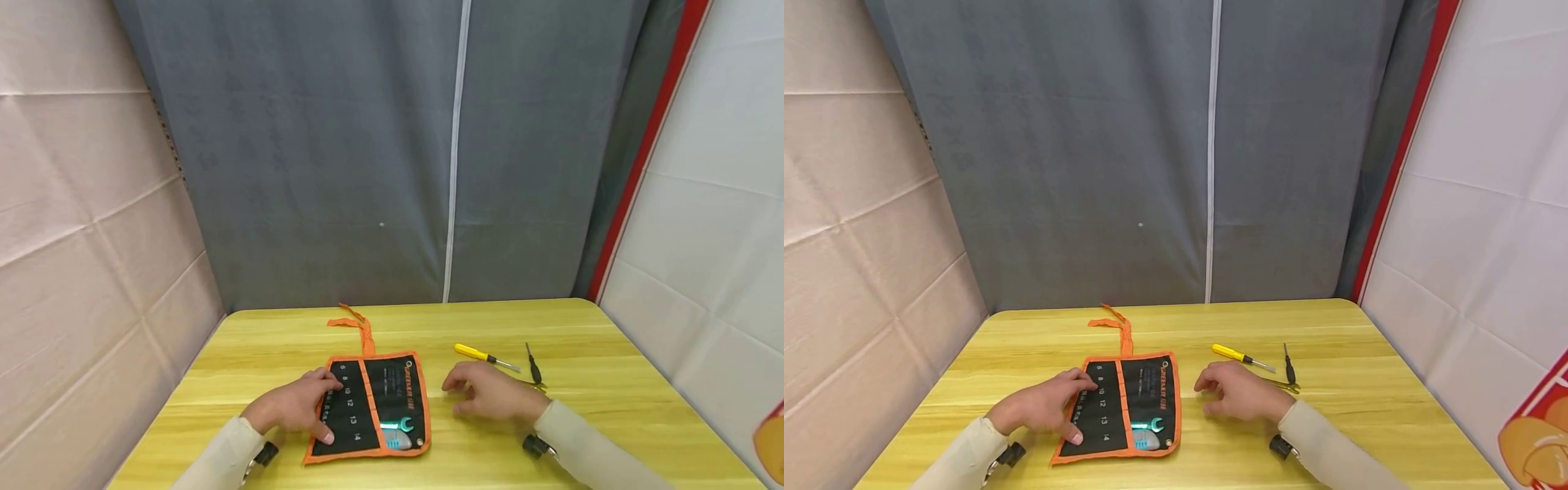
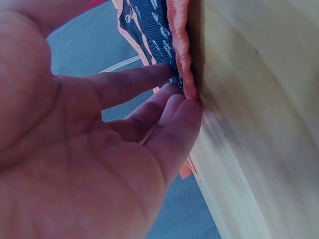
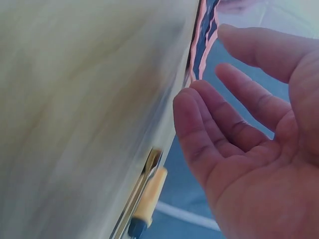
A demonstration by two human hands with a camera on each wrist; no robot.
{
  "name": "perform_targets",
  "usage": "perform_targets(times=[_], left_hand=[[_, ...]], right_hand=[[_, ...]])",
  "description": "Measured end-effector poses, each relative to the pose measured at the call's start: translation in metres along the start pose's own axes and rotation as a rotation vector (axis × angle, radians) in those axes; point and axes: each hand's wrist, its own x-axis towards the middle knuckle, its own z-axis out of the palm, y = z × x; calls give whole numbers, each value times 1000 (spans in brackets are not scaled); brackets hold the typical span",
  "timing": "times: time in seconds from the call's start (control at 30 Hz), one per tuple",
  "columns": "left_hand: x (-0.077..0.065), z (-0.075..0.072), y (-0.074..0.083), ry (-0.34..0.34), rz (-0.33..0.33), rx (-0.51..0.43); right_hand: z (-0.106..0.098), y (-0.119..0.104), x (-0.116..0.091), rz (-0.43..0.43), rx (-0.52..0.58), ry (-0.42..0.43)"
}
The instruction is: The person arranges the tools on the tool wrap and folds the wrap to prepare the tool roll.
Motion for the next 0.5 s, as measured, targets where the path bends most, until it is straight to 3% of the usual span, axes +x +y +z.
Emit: perform_targets(times=[0.5], left_hand=[[-1, 0, 1, 3, -2, -9]], right_hand=[[-19, 25, -22, 94, -59, 126]])
